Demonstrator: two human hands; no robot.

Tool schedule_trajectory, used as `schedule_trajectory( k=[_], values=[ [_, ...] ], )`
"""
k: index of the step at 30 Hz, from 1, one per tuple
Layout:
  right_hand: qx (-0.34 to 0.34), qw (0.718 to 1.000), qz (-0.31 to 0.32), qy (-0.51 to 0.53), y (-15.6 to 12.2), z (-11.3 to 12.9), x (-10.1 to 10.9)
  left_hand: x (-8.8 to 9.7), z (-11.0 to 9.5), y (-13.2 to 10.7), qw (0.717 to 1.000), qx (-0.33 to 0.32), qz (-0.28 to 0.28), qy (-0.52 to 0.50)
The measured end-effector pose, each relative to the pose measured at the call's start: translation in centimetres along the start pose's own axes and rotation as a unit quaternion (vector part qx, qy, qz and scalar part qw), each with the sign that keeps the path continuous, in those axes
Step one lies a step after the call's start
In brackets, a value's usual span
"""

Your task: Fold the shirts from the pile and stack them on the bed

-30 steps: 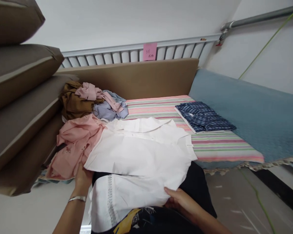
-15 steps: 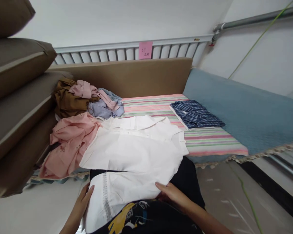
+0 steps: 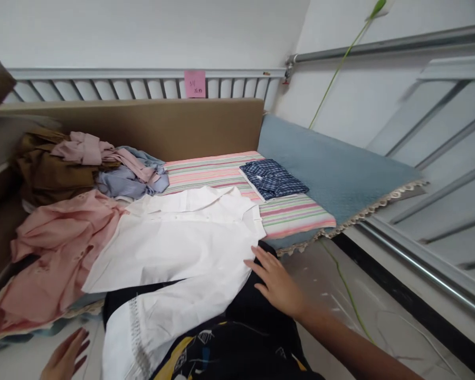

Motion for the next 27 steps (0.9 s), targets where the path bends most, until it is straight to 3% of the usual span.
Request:
schedule_trajectory(
  k=[3, 7, 9, 11, 13, 14, 15, 17, 20, 23, 27],
  values=[
    [0.034, 0.998, 0.02, -0.038, 0.7, 0.9, -2.4, -2.5, -3.5, 0.1, 0.998, -0.034, 0.018, 0.055],
    [0.001, 0.997, -0.019, -0.068, 3.3, -0.4, -3.4, -5.3, -4.5, -2.6, 0.994, 0.005, 0.047, 0.096],
    [-0.005, 0.997, -0.042, -0.071, 4.4, -2.0, -3.3, -5.2, -4.0, -4.4, 0.992, 0.038, 0.079, 0.09],
    [0.011, 0.997, -0.056, -0.061, 5.0, -3.5, -3.3, -4.6, -3.2, -6.0, 0.984, 0.065, 0.152, 0.062],
    [0.038, 0.996, -0.068, -0.048, 5.2, -4.8, -3.5, -3.9, -2.2, -6.7, 0.971, 0.086, 0.219, 0.027],
    [0.049, 0.995, -0.075, -0.044, 5.3, -5.2, -3.7, -3.4, -1.7, -6.6, 0.97, 0.092, 0.222, 0.026],
    [0.057, 0.994, -0.081, -0.044, 5.3, -5.5, -3.9, -2.8, -1.3, -6.0, 0.976, 0.09, 0.195, 0.039],
    [0.066, 0.992, -0.097, -0.049, 5.3, -5.7, -4.2, -1.5, -1.1, -3.9, 0.991, 0.047, 0.082, 0.092],
    [0.065, 0.99, -0.114, -0.052, 5.2, -5.5, -4.2, -0.9, -3.3, -0.4, 0.989, -0.076, -0.066, 0.105],
    [0.06, 0.991, -0.115, -0.042, 5.2, -5.2, -4.0, -2.2, -6.0, 2.2, 0.992, -0.073, -0.099, -0.025],
    [0.041, 0.993, -0.111, -0.02, 5.2, -5.2, -3.7, -4.5, -8.4, 4.1, 0.991, -0.011, -0.076, -0.111]
  ],
)
Point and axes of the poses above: each hand's wrist, its own y-axis towards the middle knuckle, its own x-axis out of the back of the hand, z = x × y, the point moved 4 cm from there along y, towards the middle knuckle, and after that the axes turned 8 degrees about -x, right-handed, at the moved point
